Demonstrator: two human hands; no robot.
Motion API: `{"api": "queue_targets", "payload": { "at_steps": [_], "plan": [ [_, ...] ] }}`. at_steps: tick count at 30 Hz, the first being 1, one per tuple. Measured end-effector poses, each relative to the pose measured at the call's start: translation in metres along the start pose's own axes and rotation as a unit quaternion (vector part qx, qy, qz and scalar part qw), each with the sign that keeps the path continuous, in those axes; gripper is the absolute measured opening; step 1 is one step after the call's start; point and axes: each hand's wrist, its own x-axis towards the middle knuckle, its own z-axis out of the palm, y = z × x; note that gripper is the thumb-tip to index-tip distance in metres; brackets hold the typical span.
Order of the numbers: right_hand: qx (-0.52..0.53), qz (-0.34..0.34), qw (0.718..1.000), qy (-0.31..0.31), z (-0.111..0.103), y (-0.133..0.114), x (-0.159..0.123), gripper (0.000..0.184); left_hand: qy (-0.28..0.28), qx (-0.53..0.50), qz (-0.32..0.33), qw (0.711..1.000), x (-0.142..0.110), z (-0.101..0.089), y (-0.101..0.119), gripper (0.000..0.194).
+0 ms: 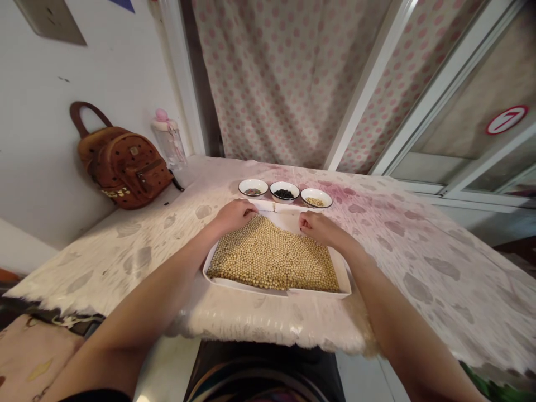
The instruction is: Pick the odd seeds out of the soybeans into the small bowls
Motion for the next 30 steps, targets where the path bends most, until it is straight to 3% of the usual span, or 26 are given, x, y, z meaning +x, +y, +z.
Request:
{"api": "queue_targets", "payload": {
  "at_steps": [3, 6, 7, 9, 12, 16, 19, 22, 25, 30],
  "plan": [
    [0.051, 0.003, 0.993, 0.106, -0.001, 0.016, 0.005, 0.007, 0.001, -0.002, 0.002, 1.000, 0.000, -0.001, 0.001, 0.023],
    [0.087, 0.079, 0.958, 0.262, -0.001, 0.044, 0.012, 0.009, 0.002, -0.003, -0.003, 1.000, -0.001, -0.003, 0.005, 0.023],
    [0.094, 0.108, 0.947, 0.289, -0.001, 0.053, 0.014, 0.011, 0.000, -0.004, -0.006, 1.000, -0.001, -0.003, 0.006, 0.023],
    [0.112, 0.153, 0.929, 0.317, 0.001, 0.071, 0.017, 0.012, -0.002, -0.004, -0.008, 1.000, -0.002, -0.004, 0.007, 0.023],
    [0.154, 0.165, 0.918, 0.327, 0.004, 0.089, 0.019, 0.016, -0.001, -0.004, -0.007, 1.000, -0.002, -0.004, 0.008, 0.024],
    [0.197, 0.143, 0.916, 0.320, -0.002, 0.088, 0.015, 0.019, -0.002, 0.000, 0.001, 1.000, -0.001, -0.002, 0.004, 0.025],
    [0.213, 0.108, 0.933, 0.268, -0.012, 0.066, 0.008, 0.018, -0.003, 0.004, 0.007, 1.000, 0.000, 0.000, 0.001, 0.026],
    [0.163, 0.071, 0.978, 0.112, -0.020, 0.035, -0.001, 0.014, -0.003, 0.005, 0.008, 1.000, 0.000, 0.000, 0.000, 0.026],
    [0.107, 0.052, 0.992, -0.032, -0.024, 0.008, -0.007, 0.010, -0.001, 0.001, 0.007, 1.000, -0.001, -0.001, -0.001, 0.025],
    [0.046, 0.056, 0.991, -0.114, -0.024, -0.003, -0.010, 0.007, 0.006, 0.003, 0.010, 1.000, 0.000, 0.000, -0.002, 0.024]
  ]
}}
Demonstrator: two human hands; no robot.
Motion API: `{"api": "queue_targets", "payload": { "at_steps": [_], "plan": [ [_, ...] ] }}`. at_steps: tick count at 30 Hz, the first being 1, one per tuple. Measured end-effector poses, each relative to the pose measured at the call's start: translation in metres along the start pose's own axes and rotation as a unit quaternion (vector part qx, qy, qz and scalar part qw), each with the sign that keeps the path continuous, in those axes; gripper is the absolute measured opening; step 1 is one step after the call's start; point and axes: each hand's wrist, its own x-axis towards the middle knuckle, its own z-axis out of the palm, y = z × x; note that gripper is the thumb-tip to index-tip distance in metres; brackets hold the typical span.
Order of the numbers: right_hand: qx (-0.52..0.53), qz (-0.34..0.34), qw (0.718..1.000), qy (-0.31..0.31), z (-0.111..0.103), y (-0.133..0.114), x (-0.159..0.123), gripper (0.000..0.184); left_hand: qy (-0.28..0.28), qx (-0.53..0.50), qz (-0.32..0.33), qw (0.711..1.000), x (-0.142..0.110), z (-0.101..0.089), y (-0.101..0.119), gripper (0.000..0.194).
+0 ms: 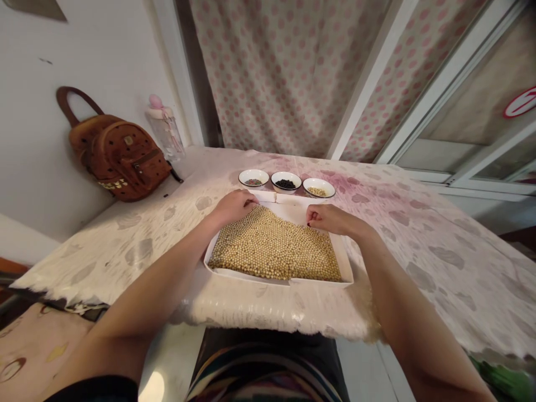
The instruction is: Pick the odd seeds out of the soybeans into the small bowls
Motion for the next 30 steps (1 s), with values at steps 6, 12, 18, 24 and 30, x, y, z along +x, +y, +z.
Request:
{"api": "queue_targets", "payload": {
  "at_steps": [6, 12, 18, 24, 30],
  "plan": [
    [-0.023, 0.001, 1.000, 0.013, 0.005, 0.009, 0.003, 0.008, -0.002, 0.001, 0.003, 1.000, 0.000, -0.001, 0.002, 0.024],
    [-0.019, -0.013, 0.996, 0.090, 0.009, 0.012, 0.004, 0.009, -0.009, 0.002, -0.005, 1.000, 0.000, 0.000, 0.001, 0.025],
    [-0.043, -0.003, 0.998, 0.051, 0.012, 0.004, 0.006, 0.010, -0.008, -0.002, -0.004, 1.000, -0.001, -0.002, 0.002, 0.025],
    [-0.079, -0.022, 0.993, 0.089, 0.021, 0.003, 0.009, 0.013, -0.011, 0.000, -0.005, 1.000, -0.001, -0.003, 0.004, 0.025],
    [-0.018, -0.060, 0.980, 0.190, 0.018, 0.010, 0.018, 0.007, -0.013, -0.004, -0.004, 1.000, -0.001, -0.003, 0.004, 0.025]
  ]
}}
